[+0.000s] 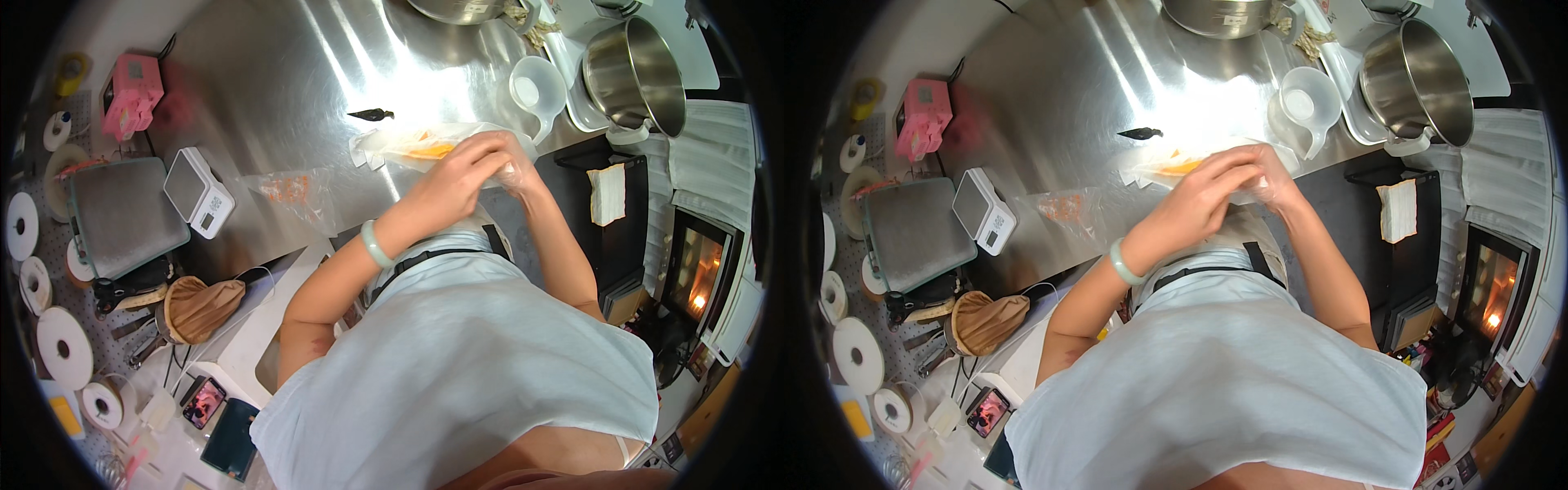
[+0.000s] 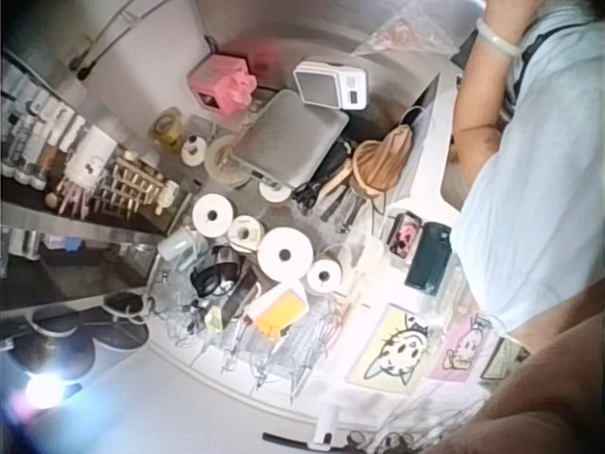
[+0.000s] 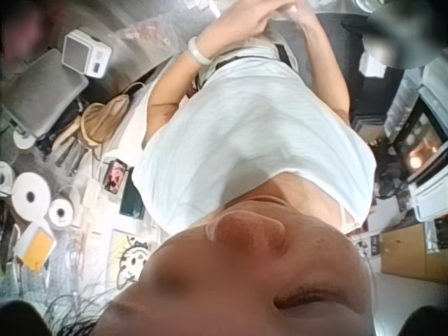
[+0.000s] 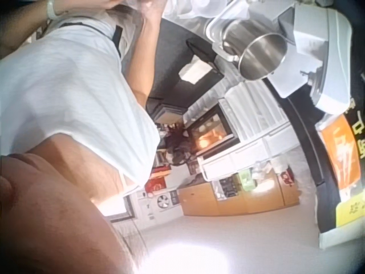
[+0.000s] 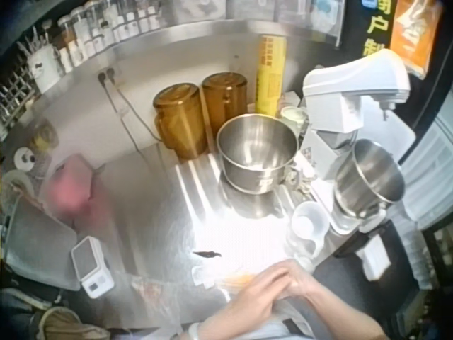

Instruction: The person retrieves a small bag of frosting from a freezer and takes it to a workspace. They then use shears to open a second bag and transfer yellow frosting into a larger piping bag.

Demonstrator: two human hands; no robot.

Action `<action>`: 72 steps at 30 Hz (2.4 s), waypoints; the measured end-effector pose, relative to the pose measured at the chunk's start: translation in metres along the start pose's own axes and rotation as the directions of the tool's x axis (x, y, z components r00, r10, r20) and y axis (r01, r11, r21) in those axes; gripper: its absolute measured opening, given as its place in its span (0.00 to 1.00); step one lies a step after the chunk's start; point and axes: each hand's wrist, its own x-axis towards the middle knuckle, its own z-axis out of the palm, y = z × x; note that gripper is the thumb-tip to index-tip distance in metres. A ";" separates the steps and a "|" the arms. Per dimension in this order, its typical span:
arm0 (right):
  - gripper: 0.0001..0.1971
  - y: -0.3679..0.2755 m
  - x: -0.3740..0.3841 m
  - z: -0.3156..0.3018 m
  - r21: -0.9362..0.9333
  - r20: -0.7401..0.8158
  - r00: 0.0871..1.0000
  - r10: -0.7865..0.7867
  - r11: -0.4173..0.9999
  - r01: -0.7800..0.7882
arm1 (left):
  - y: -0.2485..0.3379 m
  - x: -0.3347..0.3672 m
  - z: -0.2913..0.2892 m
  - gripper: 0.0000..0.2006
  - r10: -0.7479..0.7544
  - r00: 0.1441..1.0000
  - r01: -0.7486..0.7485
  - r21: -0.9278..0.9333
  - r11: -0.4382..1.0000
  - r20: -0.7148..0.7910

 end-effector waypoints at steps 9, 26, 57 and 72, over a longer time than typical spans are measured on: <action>0.09 -0.014 0.010 0.035 -0.048 0.169 0.980 0.103 0.994 -0.096 | -0.013 -0.047 -0.017 0.25 -0.184 0.981 0.182 0.573 0.799 -0.056; 0.07 -0.004 0.024 0.065 -0.146 0.326 0.901 0.285 0.957 -0.250 | -0.022 -0.085 -0.019 0.17 -0.157 0.936 0.281 0.400 0.872 -0.316; 0.11 0.017 0.007 0.078 -0.197 0.451 0.845 0.288 0.955 -0.221 | 0.012 -0.111 -0.048 0.26 -0.399 0.917 0.365 0.361 0.858 0.021; 0.09 0.002 0.014 0.114 -0.326 0.441 0.842 0.311 0.930 -0.172 | -0.003 -0.140 -0.040 0.05 -0.352 0.912 0.405 0.607 0.684 -0.211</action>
